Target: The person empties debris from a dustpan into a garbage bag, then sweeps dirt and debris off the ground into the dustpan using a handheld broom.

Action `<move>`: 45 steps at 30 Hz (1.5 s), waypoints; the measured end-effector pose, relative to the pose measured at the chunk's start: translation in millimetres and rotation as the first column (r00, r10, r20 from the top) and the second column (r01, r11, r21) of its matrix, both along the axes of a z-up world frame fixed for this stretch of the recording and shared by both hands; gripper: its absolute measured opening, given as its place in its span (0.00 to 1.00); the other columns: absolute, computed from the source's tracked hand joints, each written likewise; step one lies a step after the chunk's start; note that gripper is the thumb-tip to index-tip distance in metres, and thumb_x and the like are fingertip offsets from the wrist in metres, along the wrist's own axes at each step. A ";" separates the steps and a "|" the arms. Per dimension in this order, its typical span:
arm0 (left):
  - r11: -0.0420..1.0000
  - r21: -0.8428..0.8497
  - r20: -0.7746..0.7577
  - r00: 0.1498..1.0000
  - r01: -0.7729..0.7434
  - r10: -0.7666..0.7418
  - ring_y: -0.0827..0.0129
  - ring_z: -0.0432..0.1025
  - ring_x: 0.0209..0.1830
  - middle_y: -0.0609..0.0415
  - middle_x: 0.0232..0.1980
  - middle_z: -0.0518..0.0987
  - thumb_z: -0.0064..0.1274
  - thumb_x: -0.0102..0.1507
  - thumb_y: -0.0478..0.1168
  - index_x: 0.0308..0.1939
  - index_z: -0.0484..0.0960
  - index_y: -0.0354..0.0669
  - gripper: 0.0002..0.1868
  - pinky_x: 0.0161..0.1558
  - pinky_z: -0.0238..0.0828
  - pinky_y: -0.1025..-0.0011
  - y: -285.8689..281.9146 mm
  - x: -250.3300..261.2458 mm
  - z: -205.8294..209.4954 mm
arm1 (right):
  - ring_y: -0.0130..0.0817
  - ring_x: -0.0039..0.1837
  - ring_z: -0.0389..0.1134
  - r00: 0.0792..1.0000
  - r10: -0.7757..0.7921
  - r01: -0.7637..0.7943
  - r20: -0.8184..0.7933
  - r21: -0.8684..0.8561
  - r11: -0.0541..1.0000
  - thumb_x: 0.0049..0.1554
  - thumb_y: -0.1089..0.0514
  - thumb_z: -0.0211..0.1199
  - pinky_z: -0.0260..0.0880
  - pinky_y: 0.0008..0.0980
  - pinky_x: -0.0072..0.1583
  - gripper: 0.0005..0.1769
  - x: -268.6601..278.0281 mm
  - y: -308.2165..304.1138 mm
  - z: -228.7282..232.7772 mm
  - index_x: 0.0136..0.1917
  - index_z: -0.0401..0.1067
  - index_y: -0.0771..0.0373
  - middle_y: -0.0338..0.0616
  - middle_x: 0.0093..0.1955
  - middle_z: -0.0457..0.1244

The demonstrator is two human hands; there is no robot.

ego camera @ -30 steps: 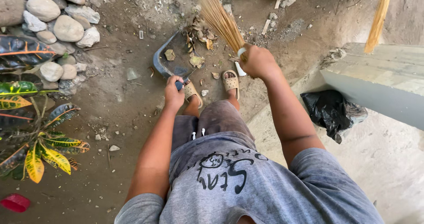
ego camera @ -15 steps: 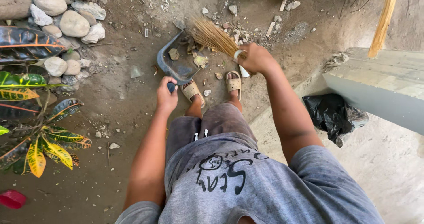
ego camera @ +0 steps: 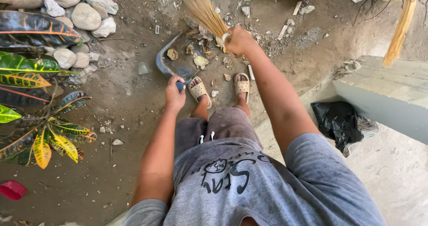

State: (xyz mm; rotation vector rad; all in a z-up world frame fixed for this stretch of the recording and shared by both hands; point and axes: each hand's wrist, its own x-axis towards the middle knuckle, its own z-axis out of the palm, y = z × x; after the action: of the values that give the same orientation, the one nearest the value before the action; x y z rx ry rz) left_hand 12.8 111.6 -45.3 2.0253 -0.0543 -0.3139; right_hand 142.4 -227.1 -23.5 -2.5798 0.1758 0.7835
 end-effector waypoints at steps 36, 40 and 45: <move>0.943 0.036 -0.051 0.943 0.331 -0.329 0.49 0.74 0.43 0.46 0.39 0.76 0.52 0.51 0.22 0.32 0.73 0.38 0.11 0.47 0.71 0.62 -50.0 -23.4 26.3 | 0.35 0.45 0.71 0.222 -0.929 0.910 -0.296 0.405 0.089 0.58 0.52 0.65 0.73 0.36 0.43 0.32 -307.0 -56.6 -22.4 0.71 0.65 0.66 0.53 0.51 0.69; 0.944 0.031 -0.040 0.944 0.329 -0.327 0.50 0.75 0.45 0.47 0.40 0.77 0.53 0.52 0.22 0.33 0.73 0.39 0.11 0.50 0.72 0.63 -66.1 -28.0 14.2 | 0.35 0.45 0.70 0.281 -0.885 0.927 -0.371 0.344 0.150 0.57 0.53 0.66 0.72 0.37 0.42 0.33 -362.5 -52.0 -10.0 0.71 0.65 0.69 0.53 0.52 0.69; 0.946 0.101 0.007 0.951 0.308 -0.310 0.49 0.75 0.47 0.45 0.44 0.77 0.53 0.51 0.21 0.33 0.74 0.39 0.12 0.51 0.72 0.63 -83.0 -34.3 -0.7 | 0.32 0.47 0.72 0.308 -0.893 0.905 -0.330 0.392 0.167 0.58 0.56 0.64 0.73 0.31 0.46 0.37 -438.7 -71.8 63.8 0.76 0.59 0.70 0.53 0.56 0.69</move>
State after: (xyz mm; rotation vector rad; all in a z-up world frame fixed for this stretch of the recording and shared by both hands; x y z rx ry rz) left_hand -21.6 28.6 -46.0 2.1179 -0.3804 -0.4993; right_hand -296.3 -298.8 40.3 -1.4338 1.2255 0.2700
